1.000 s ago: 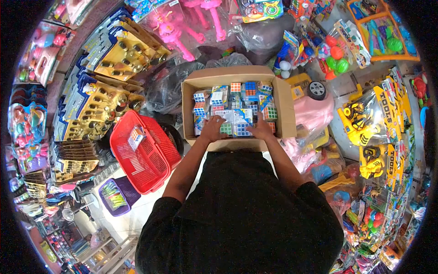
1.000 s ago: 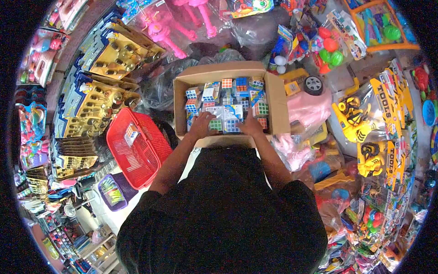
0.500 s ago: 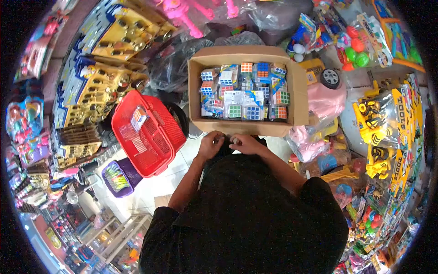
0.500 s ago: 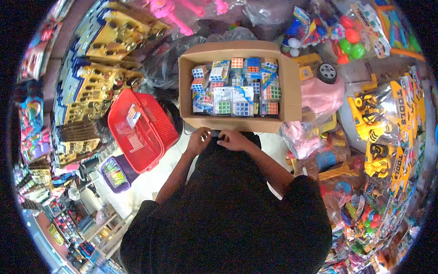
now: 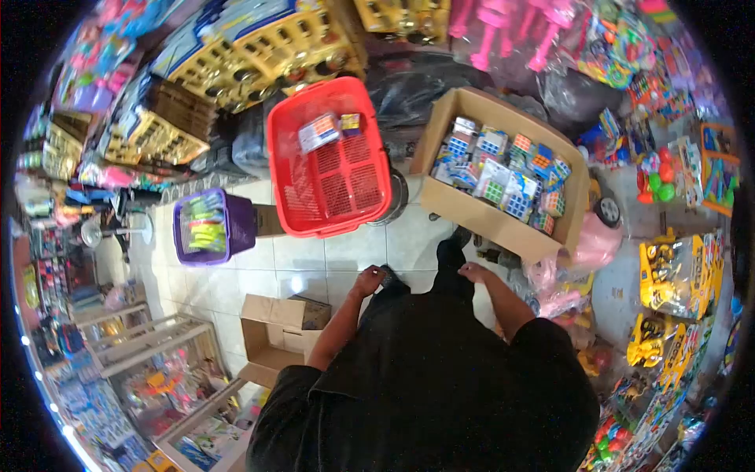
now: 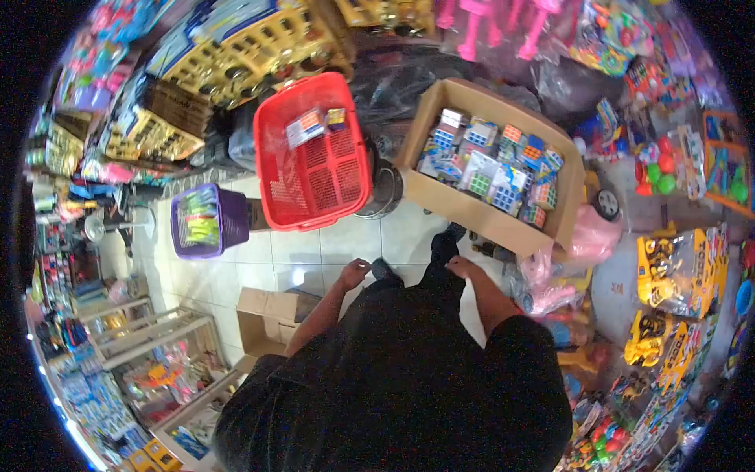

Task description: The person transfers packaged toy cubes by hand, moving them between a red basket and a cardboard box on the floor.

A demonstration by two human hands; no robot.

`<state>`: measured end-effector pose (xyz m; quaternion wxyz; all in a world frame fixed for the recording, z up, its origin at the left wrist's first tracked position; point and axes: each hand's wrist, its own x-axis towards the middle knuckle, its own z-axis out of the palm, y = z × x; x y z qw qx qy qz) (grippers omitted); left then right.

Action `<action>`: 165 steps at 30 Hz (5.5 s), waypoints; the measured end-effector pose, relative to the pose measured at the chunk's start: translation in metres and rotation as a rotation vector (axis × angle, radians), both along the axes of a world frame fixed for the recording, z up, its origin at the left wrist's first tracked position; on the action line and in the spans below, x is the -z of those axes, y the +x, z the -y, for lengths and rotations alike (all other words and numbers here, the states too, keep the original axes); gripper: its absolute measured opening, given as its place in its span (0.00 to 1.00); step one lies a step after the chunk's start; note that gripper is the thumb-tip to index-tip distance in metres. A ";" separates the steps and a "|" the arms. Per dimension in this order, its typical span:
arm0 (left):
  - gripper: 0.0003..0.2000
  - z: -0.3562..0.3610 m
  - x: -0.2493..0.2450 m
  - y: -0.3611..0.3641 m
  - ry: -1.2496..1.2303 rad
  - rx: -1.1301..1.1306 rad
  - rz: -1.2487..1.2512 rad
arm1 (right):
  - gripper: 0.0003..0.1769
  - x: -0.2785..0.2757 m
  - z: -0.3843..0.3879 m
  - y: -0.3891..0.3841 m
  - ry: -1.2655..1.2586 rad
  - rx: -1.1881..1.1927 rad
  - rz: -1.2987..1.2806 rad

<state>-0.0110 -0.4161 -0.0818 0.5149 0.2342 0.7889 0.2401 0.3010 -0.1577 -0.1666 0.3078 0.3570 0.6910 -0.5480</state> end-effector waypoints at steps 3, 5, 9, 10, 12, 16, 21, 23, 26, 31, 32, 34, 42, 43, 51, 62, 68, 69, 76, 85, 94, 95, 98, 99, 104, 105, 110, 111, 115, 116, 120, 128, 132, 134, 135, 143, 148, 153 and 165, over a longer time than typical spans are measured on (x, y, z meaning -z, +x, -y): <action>0.21 0.057 0.042 -0.004 0.207 0.130 -0.076 | 0.28 -0.017 0.052 -0.032 -0.175 0.263 0.163; 0.23 0.099 0.049 -0.006 0.158 0.190 -0.004 | 0.23 -0.018 0.091 -0.055 0.103 0.081 0.126; 0.26 0.150 0.025 -0.025 -0.065 -0.076 0.239 | 0.22 0.008 0.113 -0.090 0.246 -0.084 -0.025; 0.26 0.164 0.036 -0.024 0.004 -0.130 0.266 | 0.24 -0.002 0.111 -0.098 0.224 -0.115 -0.068; 0.26 0.190 0.077 -0.022 0.175 -0.082 0.205 | 0.24 -0.032 0.107 -0.115 0.192 -0.100 -0.068; 0.23 0.182 0.087 -0.018 -0.023 -0.183 0.067 | 0.28 -0.094 0.108 -0.158 0.191 -0.203 -0.109; 0.22 0.141 0.024 -0.058 0.028 0.245 -0.002 | 0.29 -0.190 0.085 -0.216 -0.011 -0.378 -0.192; 0.22 0.101 -0.054 -0.088 0.042 0.303 0.134 | 0.26 -0.245 0.067 -0.244 -0.215 -0.317 -0.261; 0.22 0.050 -0.163 -0.125 0.227 0.223 0.273 | 0.25 -0.318 0.034 -0.283 -0.495 -0.111 -0.356; 0.22 -0.034 -0.252 -0.196 0.586 -0.049 0.487 | 0.21 -0.343 -0.023 -0.378 -0.426 0.202 -0.748; 0.21 -0.055 -0.258 -0.209 0.643 -0.111 0.519 | 0.20 -0.332 -0.036 -0.399 -0.368 0.319 -0.762; 0.21 -0.094 -0.257 -0.228 0.666 -0.256 0.522 | 0.19 -0.297 -0.051 -0.441 -0.253 0.554 -0.766; 0.25 -0.197 -0.160 -0.298 0.310 -0.574 0.312 | 0.32 -0.208 -0.091 -0.520 0.015 0.702 -0.392; 0.24 -0.201 -0.151 -0.297 0.306 -0.655 0.242 | 0.34 -0.198 -0.095 -0.526 0.022 0.660 -0.362; 0.27 -0.211 -0.093 -0.308 0.335 -0.992 0.482 | 0.29 -0.133 -0.095 -0.555 0.190 0.566 -0.313; 0.17 -0.217 -0.126 -0.276 0.980 -1.060 0.134 | 0.26 -0.184 -0.091 -0.521 -0.528 0.973 -0.436; 0.26 -0.200 -0.152 -0.255 0.864 -0.982 -0.036 | 0.35 -0.254 -0.035 -0.498 -0.593 0.869 -0.569; 0.25 -0.196 -0.153 -0.255 0.856 -0.997 -0.002 | 0.36 -0.257 -0.030 -0.497 -0.608 0.807 -0.565; 0.22 -0.182 -0.186 -0.250 0.941 -1.115 0.300 | 0.21 -0.170 -0.078 -0.545 -0.016 0.722 -0.683; 0.16 -0.150 -0.165 -0.242 0.802 -1.051 0.443 | 0.32 -0.173 -0.103 -0.574 0.994 -0.239 -0.376; 0.19 -0.136 -0.147 -0.233 0.759 -1.178 0.623 | 0.35 -0.186 -0.100 -0.577 0.985 -0.141 -0.307; 0.19 -0.136 -0.153 -0.233 0.721 -1.176 0.632 | 0.36 -0.207 -0.097 -0.577 0.933 -0.090 -0.306; 0.18 -0.142 -0.166 -0.232 0.658 -1.147 0.662 | 0.37 -0.225 -0.104 -0.571 0.614 0.060 -0.565; 0.18 -0.144 -0.163 -0.233 0.656 -1.143 0.662 | 0.37 -0.228 -0.107 -0.570 0.473 0.113 -0.667; 0.21 -0.151 -0.162 -0.237 0.795 -1.119 0.727 | 0.33 -0.284 -0.103 -0.530 0.153 0.001 -0.905; 0.22 -0.153 -0.156 -0.238 0.846 -1.106 0.763 | 0.34 -0.288 -0.099 -0.521 0.139 -0.058 -0.930; 0.27 -0.157 -0.154 -0.242 0.945 -0.921 0.632 | 0.36 -0.316 -0.075 -0.496 0.198 -0.269 -1.000; 0.27 -0.156 -0.155 -0.242 0.951 -0.914 0.649 | 0.37 -0.317 -0.075 -0.496 0.162 -0.270 -0.994; 0.27 -0.150 -0.156 -0.245 0.985 -0.868 0.775 | 0.39 -0.319 -0.079 -0.499 0.040 -0.257 -0.984; 0.27 -0.149 -0.157 -0.245 0.995 -0.861 0.795 | 0.37 -0.319 -0.080 -0.500 -0.011 -0.240 -0.968; 0.29 -0.142 -0.162 -0.248 1.002 -0.891 0.970 | 0.30 -0.288 -0.097 -0.526 -0.323 0.080 -0.861; 0.31 -0.128 -0.164 -0.242 1.004 -0.901 0.990 | 0.27 -0.182 -0.126 -0.559 0.894 -0.001 -0.229; 0.34 -0.111 -0.175 -0.237 0.993 -0.884 0.879 | 0.33 -0.150 -0.113 -0.551 1.006 0.013 -0.207; 0.29 -0.106 -0.175 -0.236 1.034 -0.915 0.924 | 0.32 -0.154 -0.109 -0.550 0.963 0.024 -0.181; 0.29 -0.104 -0.174 -0.236 1.033 -0.921 0.916 | 0.32 -0.180 -0.106 -0.550 0.904 0.022 -0.154; 0.27 -0.105 -0.190 -0.235 1.026 -0.855 0.882 | 0.32 -0.290 -0.098 -0.535 0.198 0.413 -0.913; 0.28 -0.100 -0.203 -0.233 1.078 -0.793 0.803 | 0.35 -0.428 -0.039 -0.462 -0.083 0.251 -1.064; 0.29 -0.096 -0.234 -0.205 1.115 -0.742 0.667 | 0.37 -0.444 0.014 -0.414 0.423 0.028 -1.098; 0.28 -0.100 -0.257 -0.083 1.002 -0.499 0.646 | 0.36 -0.409 0.070 -0.270 0.185 0.653 -1.204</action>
